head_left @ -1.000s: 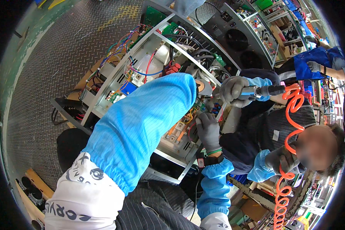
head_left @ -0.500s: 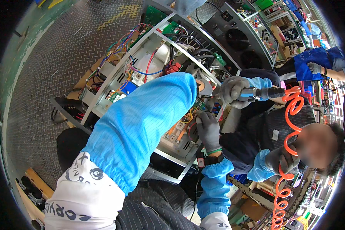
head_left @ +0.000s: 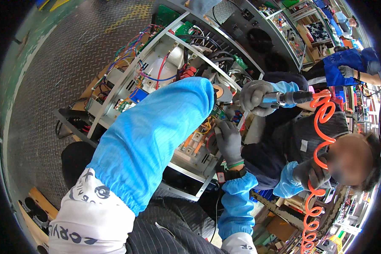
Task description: Manually assemble and wire internal components of a large industrial inverter unit.
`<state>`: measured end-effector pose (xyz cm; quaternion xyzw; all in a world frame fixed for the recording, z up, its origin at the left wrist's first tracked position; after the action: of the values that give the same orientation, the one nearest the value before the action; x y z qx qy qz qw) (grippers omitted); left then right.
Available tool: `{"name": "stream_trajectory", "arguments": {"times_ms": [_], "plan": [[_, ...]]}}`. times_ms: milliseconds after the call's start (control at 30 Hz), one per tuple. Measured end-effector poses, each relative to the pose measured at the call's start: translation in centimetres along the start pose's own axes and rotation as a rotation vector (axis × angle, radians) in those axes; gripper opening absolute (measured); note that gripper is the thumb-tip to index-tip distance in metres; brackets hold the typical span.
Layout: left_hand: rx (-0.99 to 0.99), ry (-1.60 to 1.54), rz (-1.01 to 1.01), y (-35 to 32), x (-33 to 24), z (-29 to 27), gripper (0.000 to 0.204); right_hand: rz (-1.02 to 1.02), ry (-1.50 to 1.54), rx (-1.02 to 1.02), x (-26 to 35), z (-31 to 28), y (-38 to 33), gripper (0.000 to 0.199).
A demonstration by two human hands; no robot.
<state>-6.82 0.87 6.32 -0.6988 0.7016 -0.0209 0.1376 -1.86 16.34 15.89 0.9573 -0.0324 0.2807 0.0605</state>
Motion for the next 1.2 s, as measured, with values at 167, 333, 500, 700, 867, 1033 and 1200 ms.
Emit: {"name": "stream_trajectory", "arguments": {"times_ms": [167,333,500,700,867,1033,1200], "plan": [[0.039,-0.019,-0.042,-2.7,0.7,-0.6,0.033,-0.027,-0.001,0.028,0.6,1.0,0.7,0.027],[0.042,-0.119,-0.097,-2.6,1.1,-0.2,0.036,-0.049,0.007,0.037,0.7,0.9,0.7,0.031],[0.028,-0.143,-0.1,-2.5,0.8,-0.7,0.036,-0.029,-0.004,0.024,0.0,1.0,0.5,0.03],[0.019,-0.137,-0.126,-2.5,1.2,-0.2,0.034,-0.038,-0.002,-0.008,0.8,0.8,0.8,0.023],[0.002,-0.086,-0.063,-2.6,0.6,-0.8,0.031,-0.043,-0.016,-0.019,0.6,0.6,0.7,0.022],[0.062,-0.026,-0.086,-3.2,0.7,-0.8,0.027,-0.049,-0.018,-0.002,0.3,1.2,0.7,0.025],[0.033,-0.132,-0.112,-2.7,1.0,-0.5,0.03,-0.038,-0.009,-0.001,0.3,0.9,0.7,0.026]]}}
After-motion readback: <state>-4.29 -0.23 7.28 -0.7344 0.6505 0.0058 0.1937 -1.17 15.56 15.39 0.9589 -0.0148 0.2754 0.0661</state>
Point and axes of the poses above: each hand's wrist, its own y-axis towards the middle knuckle, its own z-axis out of the palm, x = y × z, the point moved 7 cm from there along y, towards the middle knuckle, and after that the axes turned 6 degrees about y, right-handed, at the moved point
